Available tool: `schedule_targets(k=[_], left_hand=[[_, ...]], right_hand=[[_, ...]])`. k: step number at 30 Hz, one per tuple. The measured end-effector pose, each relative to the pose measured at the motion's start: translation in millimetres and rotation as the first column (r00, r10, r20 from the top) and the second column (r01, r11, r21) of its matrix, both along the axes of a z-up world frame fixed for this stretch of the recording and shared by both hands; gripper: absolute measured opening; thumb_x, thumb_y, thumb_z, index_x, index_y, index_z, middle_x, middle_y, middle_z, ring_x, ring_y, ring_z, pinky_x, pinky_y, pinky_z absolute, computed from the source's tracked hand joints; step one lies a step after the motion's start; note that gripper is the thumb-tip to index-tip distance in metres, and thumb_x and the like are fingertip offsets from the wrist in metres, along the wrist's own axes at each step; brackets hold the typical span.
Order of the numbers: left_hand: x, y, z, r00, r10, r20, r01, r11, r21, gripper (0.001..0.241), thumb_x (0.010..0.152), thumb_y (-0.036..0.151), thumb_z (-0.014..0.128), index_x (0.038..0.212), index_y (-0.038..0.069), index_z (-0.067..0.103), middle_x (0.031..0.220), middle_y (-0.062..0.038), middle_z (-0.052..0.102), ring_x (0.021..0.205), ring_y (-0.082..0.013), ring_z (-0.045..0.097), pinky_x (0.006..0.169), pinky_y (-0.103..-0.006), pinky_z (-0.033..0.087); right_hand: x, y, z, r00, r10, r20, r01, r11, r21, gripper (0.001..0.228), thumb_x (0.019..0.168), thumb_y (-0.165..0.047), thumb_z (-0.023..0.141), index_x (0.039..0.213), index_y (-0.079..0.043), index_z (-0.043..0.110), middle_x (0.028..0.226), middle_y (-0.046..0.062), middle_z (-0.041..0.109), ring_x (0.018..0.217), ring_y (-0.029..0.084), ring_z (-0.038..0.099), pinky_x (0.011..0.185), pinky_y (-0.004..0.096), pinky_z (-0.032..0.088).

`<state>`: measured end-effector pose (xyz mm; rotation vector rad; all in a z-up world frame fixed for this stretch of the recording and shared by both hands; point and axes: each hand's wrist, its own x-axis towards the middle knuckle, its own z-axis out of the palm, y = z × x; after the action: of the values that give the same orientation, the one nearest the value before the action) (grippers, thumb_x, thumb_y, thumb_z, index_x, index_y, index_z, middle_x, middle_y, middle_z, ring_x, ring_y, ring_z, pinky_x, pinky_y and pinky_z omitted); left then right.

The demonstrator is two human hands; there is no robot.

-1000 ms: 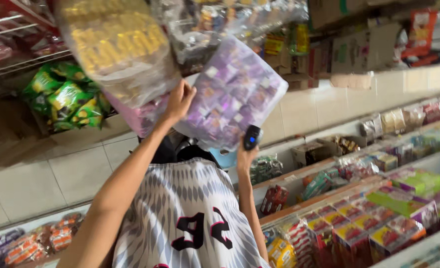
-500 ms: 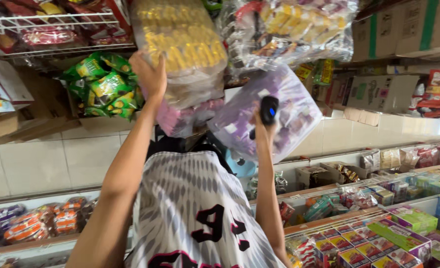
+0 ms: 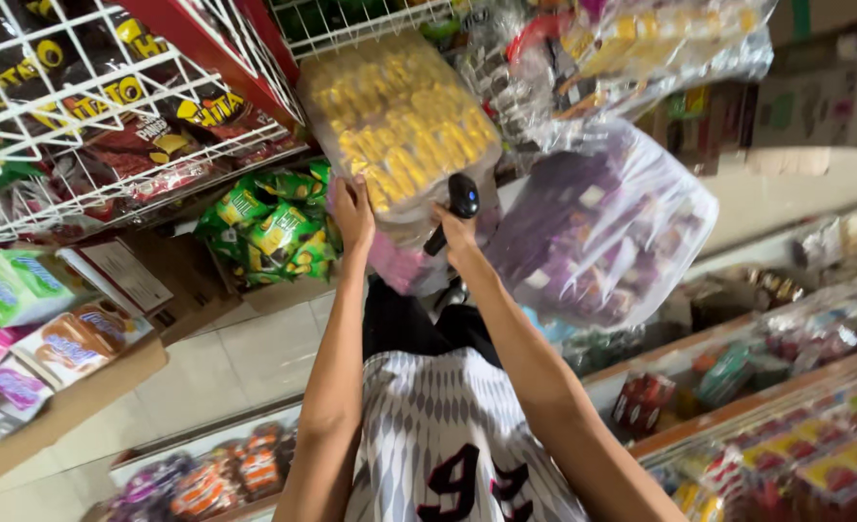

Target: The person takes several food packages from the shelves and a box, scanning each one with a handheld scanner before placing some items onto shelves and others back into the container.

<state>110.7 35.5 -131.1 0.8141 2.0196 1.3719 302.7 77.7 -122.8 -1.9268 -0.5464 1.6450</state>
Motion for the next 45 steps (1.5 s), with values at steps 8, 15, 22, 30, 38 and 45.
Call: schedule_targets(k=[8,15,22,30,38,45], left_hand=[[-7,-16,73,0.965,-0.251,-0.072,0.254,0.967,0.024,0.031,0.111,0.032,0.047,0.103,0.002,0.051,0.087,-0.020,0.058,0.080,-0.0399,0.058,0.071,-0.0463,0.044],[27,-55,143,0.904,-0.427,-0.011,0.426,0.903,-0.058,0.029,0.108,0.027,0.048,0.095,0.002,0.050,0.080,-0.020,0.058,0.072,-0.0406,0.059,0.062,-0.0442,0.044],[19,-92,163,0.693,-0.720,-0.043,0.720,0.694,-0.026,0.028,0.110,0.024,0.054,0.095,0.001,0.051,0.083,-0.021,0.059,0.079,-0.0414,0.058,0.067,-0.0441,0.047],[-85,30,145,0.639,-0.667,-0.383,0.588,0.745,-0.315,0.026,0.107,0.020,0.059,0.117,-0.005,0.059,0.132,-0.029,0.059,0.123,-0.0393,0.061,0.107,-0.0469,0.049],[-112,94,69,0.471,-0.838,-0.276,0.548,0.523,-0.653,0.036,0.108,0.032,0.057,0.113,-0.002,0.068,0.102,-0.036,0.066,0.101,-0.0520,0.064,0.086,-0.0583,0.052],[-99,9,116,0.465,-0.796,-0.388,0.521,0.600,-0.607,0.024,0.104,0.010,0.053,0.121,-0.003,0.063,0.096,-0.034,0.068,0.092,-0.0498,0.068,0.079,-0.0556,0.055]], right_hand=[[35,-44,24,1.000,0.016,-0.017,-0.011,0.974,0.228,0.010,0.089,-0.004,0.068,0.081,-0.002,0.064,0.067,0.006,0.065,0.060,0.017,0.064,0.060,0.032,0.051],[77,-74,72,0.999,-0.009,0.050,-0.001,0.978,0.210,0.010,0.086,-0.001,0.070,0.083,-0.005,0.062,0.068,0.001,0.059,0.055,0.015,0.057,0.054,0.032,0.045],[126,-152,81,0.949,0.155,0.275,-0.218,0.952,0.215,0.009,0.084,-0.007,0.072,0.080,-0.001,0.066,0.065,0.004,0.062,0.057,0.011,0.057,0.055,0.032,0.045],[142,-208,36,0.810,0.319,0.491,-0.444,0.882,0.159,0.025,0.082,-0.017,0.079,0.075,0.002,0.064,0.059,0.007,0.060,0.057,0.018,0.054,0.056,0.039,0.046],[125,-186,45,0.961,0.127,0.247,-0.206,0.923,0.325,0.017,0.080,-0.017,0.072,0.084,-0.001,0.066,0.067,0.001,0.066,0.063,0.010,0.062,0.057,0.033,0.052],[110,-163,77,0.972,0.016,0.235,-0.112,0.908,0.403,0.035,0.084,-0.031,0.085,0.094,-0.002,0.070,0.081,-0.001,0.068,0.077,0.009,0.060,0.070,0.032,0.053]])
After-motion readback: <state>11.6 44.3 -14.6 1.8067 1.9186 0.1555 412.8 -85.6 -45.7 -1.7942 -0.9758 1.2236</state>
